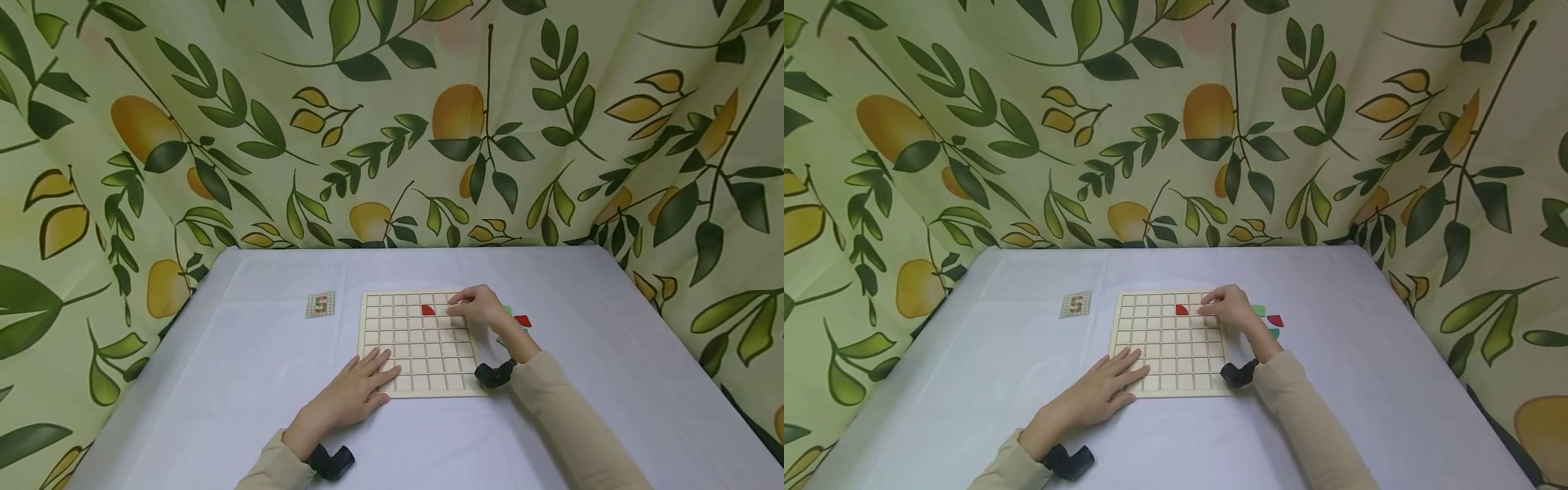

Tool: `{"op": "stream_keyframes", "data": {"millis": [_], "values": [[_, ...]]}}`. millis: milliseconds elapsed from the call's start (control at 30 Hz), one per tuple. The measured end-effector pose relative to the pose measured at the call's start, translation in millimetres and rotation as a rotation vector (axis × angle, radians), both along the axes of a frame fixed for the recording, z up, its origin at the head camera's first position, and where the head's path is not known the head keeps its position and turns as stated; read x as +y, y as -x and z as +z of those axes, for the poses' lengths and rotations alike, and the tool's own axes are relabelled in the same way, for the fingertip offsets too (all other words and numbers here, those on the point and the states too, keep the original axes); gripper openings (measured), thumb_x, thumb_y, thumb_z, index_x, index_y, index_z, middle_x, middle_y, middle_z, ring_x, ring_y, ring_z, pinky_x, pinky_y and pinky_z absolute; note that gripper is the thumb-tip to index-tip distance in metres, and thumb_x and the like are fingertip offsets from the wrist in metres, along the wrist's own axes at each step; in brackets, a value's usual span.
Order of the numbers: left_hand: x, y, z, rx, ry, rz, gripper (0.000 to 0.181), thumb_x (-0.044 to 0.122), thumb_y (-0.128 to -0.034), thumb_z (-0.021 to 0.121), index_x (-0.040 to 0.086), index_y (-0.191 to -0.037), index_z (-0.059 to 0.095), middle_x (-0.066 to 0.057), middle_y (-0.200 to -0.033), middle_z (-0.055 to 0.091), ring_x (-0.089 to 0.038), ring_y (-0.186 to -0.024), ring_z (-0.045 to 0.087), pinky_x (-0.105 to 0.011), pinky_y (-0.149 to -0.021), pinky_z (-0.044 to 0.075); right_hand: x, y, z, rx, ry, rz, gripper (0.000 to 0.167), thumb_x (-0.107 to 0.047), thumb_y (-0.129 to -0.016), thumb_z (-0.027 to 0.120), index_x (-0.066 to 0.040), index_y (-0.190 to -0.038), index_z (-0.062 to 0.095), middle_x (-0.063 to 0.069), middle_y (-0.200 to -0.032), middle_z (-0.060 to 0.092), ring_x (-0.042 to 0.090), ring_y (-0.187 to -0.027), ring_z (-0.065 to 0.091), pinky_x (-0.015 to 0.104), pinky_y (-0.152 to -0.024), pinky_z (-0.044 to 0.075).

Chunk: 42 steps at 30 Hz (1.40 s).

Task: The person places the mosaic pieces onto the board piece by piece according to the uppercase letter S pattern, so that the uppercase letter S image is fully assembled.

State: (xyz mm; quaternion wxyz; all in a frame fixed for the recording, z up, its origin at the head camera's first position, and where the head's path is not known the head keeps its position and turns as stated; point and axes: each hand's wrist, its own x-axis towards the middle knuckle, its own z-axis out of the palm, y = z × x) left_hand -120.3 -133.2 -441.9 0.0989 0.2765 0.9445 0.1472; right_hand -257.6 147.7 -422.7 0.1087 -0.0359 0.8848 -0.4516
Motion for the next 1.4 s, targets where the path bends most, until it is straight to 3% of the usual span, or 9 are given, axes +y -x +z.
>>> {"op": "stream_keyframes", "data": {"millis": [400, 633, 833, 1100, 1400], "values": [[0.1, 0.9, -3.2, 0.016, 0.006, 0.000, 0.048, 0.034, -0.0982, 0.051, 0.025, -0.145, 0.045, -0.007, -0.160, 0.032, -0.029, -0.150, 0.026, -0.056, -0.119, 0.026, 31.3, -12.1, 0.6, -0.040, -0.008, -0.052, 0.030, -0.018, -0.083, 0.074, 0.003, -0.104, 0.070, -0.006, -0.059, 0.040, 0.011, -0.059, 0.039, 0.023, -0.052, 0.032], [-0.5, -1.1, -2.6, 0.030, -0.017, -0.005, 0.048, 0.035, -0.0981, 0.051, 0.023, -0.144, 0.046, -0.008, -0.159, 0.033, -0.032, -0.149, 0.027, -0.058, -0.118, 0.026, 45.4, -17.6, -1.1, -0.060, -0.038, -0.117, 0.037, -0.021, -0.084, 0.073, 0.003, -0.111, 0.068, -0.003, -0.059, 0.047, 0.014, -0.061, 0.044, 0.023, -0.053, 0.033], [-0.1, -1.4, -1.5, 0.028, -0.028, -0.004, 0.048, 0.033, -0.0978, 0.052, 0.022, -0.144, 0.047, -0.009, -0.159, 0.033, -0.032, -0.149, 0.027, -0.058, -0.118, 0.026, 56.8, -21.5, -8.8, -0.068, -0.069, -0.173, 0.041, -0.024, -0.085, 0.072, 0.002, -0.116, 0.066, 0.000, -0.067, 0.048, 0.017, -0.072, 0.045, 0.024, -0.057, 0.036], [-0.1, -0.2, -1.6, 0.020, -0.012, 0.006, 0.048, 0.035, -0.0986, 0.050, 0.024, -0.145, 0.046, -0.007, -0.160, 0.031, -0.030, -0.150, 0.025, -0.056, -0.120, 0.025, 67.2, -23.7, -17.0, -0.148, -0.073, -0.269, 0.044, -0.021, -0.083, 0.074, 0.001, -0.119, 0.065, 0.014, -0.104, 0.055, 0.021, -0.084, 0.045, 0.023, -0.061, 0.040], [0.1, 0.4, -2.2, 0.009, -0.007, 0.005, 0.047, 0.035, -0.0988, 0.050, 0.025, -0.145, 0.045, -0.007, -0.160, 0.030, -0.030, -0.151, 0.024, -0.056, -0.120, 0.024, 69.1, -21.8, -24.7, -0.155, -0.140, -0.309, 0.038, -0.019, -0.081, 0.075, 0.001, -0.112, 0.067, 0.017, -0.103, 0.052, 0.027, -0.094, 0.045, 0.023, -0.061, 0.039]]}}
